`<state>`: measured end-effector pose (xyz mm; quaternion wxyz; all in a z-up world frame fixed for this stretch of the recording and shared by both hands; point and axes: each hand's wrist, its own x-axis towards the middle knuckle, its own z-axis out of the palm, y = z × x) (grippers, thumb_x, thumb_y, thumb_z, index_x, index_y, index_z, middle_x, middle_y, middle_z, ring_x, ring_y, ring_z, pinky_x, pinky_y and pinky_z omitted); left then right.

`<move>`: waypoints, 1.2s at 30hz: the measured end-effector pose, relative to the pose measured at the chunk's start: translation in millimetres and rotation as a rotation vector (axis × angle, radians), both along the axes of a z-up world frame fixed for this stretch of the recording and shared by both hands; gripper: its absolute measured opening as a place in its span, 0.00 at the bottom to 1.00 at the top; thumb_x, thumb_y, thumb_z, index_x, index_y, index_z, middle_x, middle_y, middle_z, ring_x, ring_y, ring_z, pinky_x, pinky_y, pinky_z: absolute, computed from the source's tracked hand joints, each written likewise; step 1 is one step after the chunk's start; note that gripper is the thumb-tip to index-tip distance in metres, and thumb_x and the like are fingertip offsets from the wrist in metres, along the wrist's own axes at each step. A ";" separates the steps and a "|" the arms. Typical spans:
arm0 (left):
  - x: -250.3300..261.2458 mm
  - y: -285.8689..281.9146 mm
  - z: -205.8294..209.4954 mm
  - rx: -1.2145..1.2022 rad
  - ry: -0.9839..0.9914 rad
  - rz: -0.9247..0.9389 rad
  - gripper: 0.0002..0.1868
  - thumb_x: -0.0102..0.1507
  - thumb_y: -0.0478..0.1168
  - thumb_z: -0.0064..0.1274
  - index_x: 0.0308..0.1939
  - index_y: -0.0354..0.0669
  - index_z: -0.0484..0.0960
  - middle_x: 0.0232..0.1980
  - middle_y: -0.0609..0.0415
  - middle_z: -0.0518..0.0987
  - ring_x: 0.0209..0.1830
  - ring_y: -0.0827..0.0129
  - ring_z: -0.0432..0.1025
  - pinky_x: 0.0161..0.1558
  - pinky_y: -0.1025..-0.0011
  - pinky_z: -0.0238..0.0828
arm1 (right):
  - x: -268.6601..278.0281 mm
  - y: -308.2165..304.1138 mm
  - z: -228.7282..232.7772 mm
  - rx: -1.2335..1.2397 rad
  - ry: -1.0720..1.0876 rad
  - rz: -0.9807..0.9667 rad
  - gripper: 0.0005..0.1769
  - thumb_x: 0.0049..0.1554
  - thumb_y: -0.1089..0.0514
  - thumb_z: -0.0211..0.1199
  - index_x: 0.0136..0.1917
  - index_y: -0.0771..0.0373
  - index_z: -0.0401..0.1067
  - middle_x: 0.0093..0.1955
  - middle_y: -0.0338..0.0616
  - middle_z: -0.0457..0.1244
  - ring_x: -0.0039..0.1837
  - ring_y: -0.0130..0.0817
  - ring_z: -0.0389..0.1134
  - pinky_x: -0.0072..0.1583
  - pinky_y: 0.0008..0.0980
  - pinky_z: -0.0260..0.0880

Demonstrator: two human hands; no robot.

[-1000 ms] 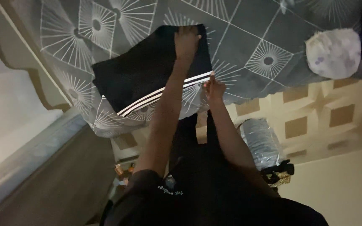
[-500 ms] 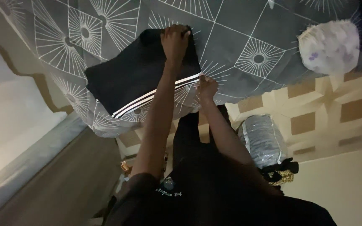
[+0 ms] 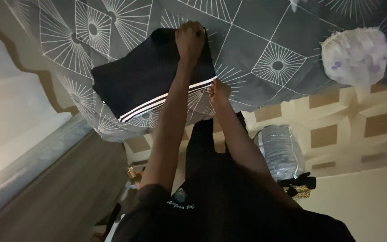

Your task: Fold various pieces of clothing on a bed.

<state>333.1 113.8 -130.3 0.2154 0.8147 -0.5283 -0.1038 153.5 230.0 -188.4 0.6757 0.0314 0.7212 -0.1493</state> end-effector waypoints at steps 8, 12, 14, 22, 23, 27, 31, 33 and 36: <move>1.5 3.3 -17.7 0.020 0.053 0.003 0.02 0.60 0.36 0.57 0.34 0.43 0.84 0.37 0.52 0.81 0.42 0.55 0.75 0.51 0.52 0.68 | -0.1 17.2 -32.7 -0.021 -0.165 -0.178 0.19 0.63 0.56 0.59 0.33 0.58 0.57 0.27 0.39 0.51 0.27 0.34 0.53 0.34 0.38 0.50; 0.6 0.2 -20.9 0.013 0.002 -0.024 0.03 0.61 0.38 0.59 0.34 0.42 0.82 0.35 0.49 0.79 0.39 0.53 0.73 0.45 0.51 0.67 | -0.8 15.4 -51.8 0.018 -0.261 -0.269 0.25 0.65 0.56 0.57 0.30 0.55 0.51 0.24 0.38 0.44 0.26 0.33 0.47 0.34 0.40 0.50; -1.2 0.3 -18.9 0.039 -0.008 -0.017 0.05 0.62 0.38 0.59 0.32 0.42 0.82 0.35 0.49 0.78 0.38 0.52 0.73 0.42 0.51 0.67 | 4.6 7.9 -41.2 0.064 -0.265 -0.315 0.24 0.65 0.56 0.57 0.30 0.55 0.51 0.24 0.38 0.43 0.26 0.33 0.46 0.34 0.40 0.50; 1.5 2.4 -21.6 -0.130 -0.107 -0.048 0.04 0.56 0.38 0.59 0.31 0.44 0.80 0.34 0.51 0.78 0.37 0.55 0.73 0.41 0.52 0.66 | 14.9 -6.4 -13.9 -0.129 -0.085 -0.150 0.08 0.60 0.66 0.62 0.44 0.71 0.64 0.29 0.45 0.60 0.29 0.34 0.59 0.32 0.35 0.55; 2.3 2.5 -22.0 -0.129 -0.103 -0.047 0.04 0.56 0.38 0.59 0.31 0.44 0.80 0.34 0.51 0.78 0.37 0.55 0.73 0.41 0.52 0.66 | 10.6 -5.4 -9.1 -0.128 -0.082 -0.149 0.08 0.60 0.66 0.62 0.44 0.71 0.64 0.29 0.45 0.60 0.29 0.34 0.59 0.32 0.35 0.55; 7.3 -2.4 -17.6 -0.100 -0.096 0.006 0.03 0.61 0.33 0.55 0.31 0.43 0.80 0.36 0.52 0.78 0.37 0.54 0.72 0.44 0.54 0.66 | -12.3 5.1 2.0 -0.199 -0.006 0.015 0.09 0.60 0.65 0.64 0.43 0.72 0.66 0.32 0.48 0.63 0.29 0.32 0.63 0.31 0.33 0.60; 14.9 -7.4 -39.6 -0.088 -0.195 0.083 0.02 0.60 0.35 0.54 0.35 0.41 0.81 0.35 0.49 0.78 0.37 0.53 0.72 0.40 0.52 0.64 | -39.4 18.6 6.5 -0.260 -0.020 0.023 0.08 0.62 0.63 0.62 0.43 0.72 0.69 0.35 0.49 0.65 0.30 0.31 0.66 0.32 0.30 0.64; 20.0 -12.4 -29.3 -0.127 -0.152 0.115 0.05 0.59 0.38 0.56 0.35 0.40 0.81 0.35 0.49 0.79 0.37 0.52 0.73 0.40 0.52 0.65 | -65.8 51.9 -50.0 -0.227 -0.051 -0.115 0.10 0.62 0.61 0.56 0.41 0.70 0.67 0.33 0.50 0.63 0.28 0.33 0.64 0.29 0.31 0.64; 21.7 -22.8 -46.4 -0.077 -0.285 0.066 0.11 0.59 0.43 0.59 0.35 0.38 0.81 0.34 0.46 0.79 0.35 0.52 0.74 0.37 0.52 0.68 | -87.9 68.9 -101.8 -0.275 -0.123 -0.300 0.13 0.62 0.55 0.52 0.40 0.67 0.65 0.33 0.50 0.62 0.26 0.34 0.61 0.27 0.34 0.63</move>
